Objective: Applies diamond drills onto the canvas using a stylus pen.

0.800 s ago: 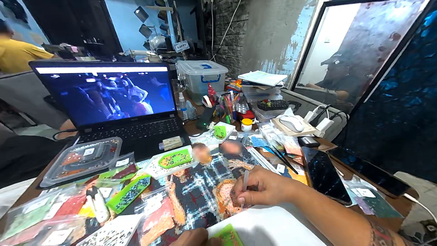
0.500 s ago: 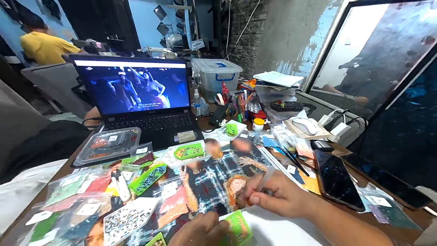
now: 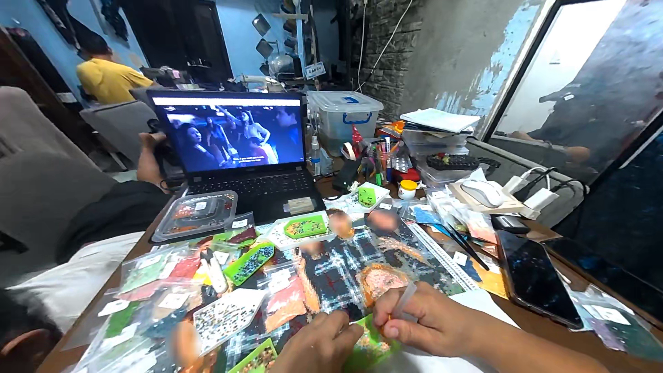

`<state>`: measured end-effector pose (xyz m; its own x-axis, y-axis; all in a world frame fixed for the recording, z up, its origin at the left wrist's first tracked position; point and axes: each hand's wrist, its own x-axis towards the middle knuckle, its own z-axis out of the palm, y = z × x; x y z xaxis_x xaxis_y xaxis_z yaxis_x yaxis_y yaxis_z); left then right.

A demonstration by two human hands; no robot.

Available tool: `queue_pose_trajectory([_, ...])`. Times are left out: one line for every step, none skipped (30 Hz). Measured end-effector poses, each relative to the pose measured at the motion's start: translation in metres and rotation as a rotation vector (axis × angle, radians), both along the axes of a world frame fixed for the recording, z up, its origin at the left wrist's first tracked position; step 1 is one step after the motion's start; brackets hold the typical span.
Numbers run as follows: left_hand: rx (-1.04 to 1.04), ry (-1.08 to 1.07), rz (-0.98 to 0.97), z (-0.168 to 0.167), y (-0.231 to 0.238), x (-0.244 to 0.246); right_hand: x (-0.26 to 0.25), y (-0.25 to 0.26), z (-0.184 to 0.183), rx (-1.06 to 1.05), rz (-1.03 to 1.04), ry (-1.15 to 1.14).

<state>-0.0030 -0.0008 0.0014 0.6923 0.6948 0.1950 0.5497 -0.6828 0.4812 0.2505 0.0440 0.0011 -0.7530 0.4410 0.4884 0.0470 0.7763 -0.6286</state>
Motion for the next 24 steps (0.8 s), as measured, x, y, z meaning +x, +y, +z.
queue_pose_trajectory([0.006,0.004,0.003,0.000,0.000,0.001,0.001,0.000,0.000,0.000,-0.001,0.005])
queue_pose_trajectory([0.015,0.006,0.003,-0.001,-0.001,0.001,0.002,0.000,0.001,0.001,-0.005,0.009])
queue_pose_trajectory([0.022,0.013,0.006,-0.002,-0.001,0.002,0.003,0.000,0.002,0.001,-0.010,0.010])
queue_pose_trajectory([0.027,0.022,0.010,-0.002,-0.002,0.003,0.005,0.000,0.003,0.002,-0.013,0.010])
queue_pose_trajectory([0.033,0.028,0.012,-0.002,-0.003,0.004,0.006,0.000,0.004,0.005,-0.017,0.012])
queue_pose_trajectory([0.037,0.031,0.011,-0.003,-0.003,0.003,0.007,0.001,0.004,0.006,-0.016,0.017])
queue_pose_trajectory([0.042,0.033,0.010,-0.003,-0.003,0.003,0.007,0.002,0.005,0.004,-0.014,0.018])
queue_pose_trajectory([0.042,0.037,0.009,-0.003,-0.003,0.002,0.008,0.002,0.005,0.001,-0.012,0.017])
queue_pose_trajectory([0.045,0.039,0.008,-0.003,-0.004,0.002,0.008,0.002,0.005,-0.001,-0.011,0.018])
queue_pose_trajectory([0.051,0.038,0.009,-0.004,-0.004,0.002,0.009,0.003,0.005,-0.001,-0.010,0.017])
queue_pose_trajectory([0.059,0.035,0.011,-0.004,-0.004,0.001,0.009,0.003,0.005,0.001,-0.011,0.017])
queue_pose_trajectory([0.065,0.030,0.013,-0.005,-0.004,0.001,0.009,0.003,0.005,0.003,-0.011,0.016])
queue_pose_trajectory([0.066,0.024,0.014,-0.005,-0.005,0.001,0.009,0.003,0.005,0.008,-0.011,0.015])
queue_pose_trajectory([0.064,0.018,0.011,-0.005,-0.005,0.001,0.010,0.003,0.005,0.013,-0.012,0.015])
queue_pose_trajectory([0.062,0.018,0.009,-0.005,-0.005,0.000,0.010,0.003,0.005,0.015,-0.014,0.015])
queue_pose_trajectory([0.061,0.015,0.006,-0.005,-0.005,0.000,0.010,0.003,0.006,0.013,-0.016,0.016])
queue_pose_trajectory([0.062,0.015,0.002,-0.005,-0.005,-0.001,0.011,0.003,0.006,0.010,-0.018,0.014])
queue_pose_trajectory([0.063,0.019,-0.001,-0.005,-0.005,-0.001,0.011,0.003,0.006,0.009,-0.020,0.011])
queue_pose_trajectory([0.067,0.024,-0.003,-0.005,-0.005,-0.001,0.011,0.003,0.006,0.010,-0.022,0.011])
queue_pose_trajectory([0.072,0.024,-0.004,-0.005,-0.004,-0.001,0.011,0.003,0.006,0.011,-0.023,0.011])
queue_pose_trajectory([0.075,0.021,-0.006,-0.005,-0.004,-0.001,0.011,0.003,0.006,0.011,-0.022,0.014])
queue_pose_trajectory([0.080,0.013,-0.011,-0.005,-0.004,0.000,0.011,0.004,0.006,0.010,-0.020,0.016])
queue_pose_trajectory([0.082,0.010,-0.018,-0.005,-0.003,0.000,0.011,0.004,0.005,0.006,-0.017,0.017])
queue_pose_trajectory([0.076,0.014,-0.022,-0.004,-0.002,0.000,0.011,0.004,0.005,0.003,-0.014,0.018])
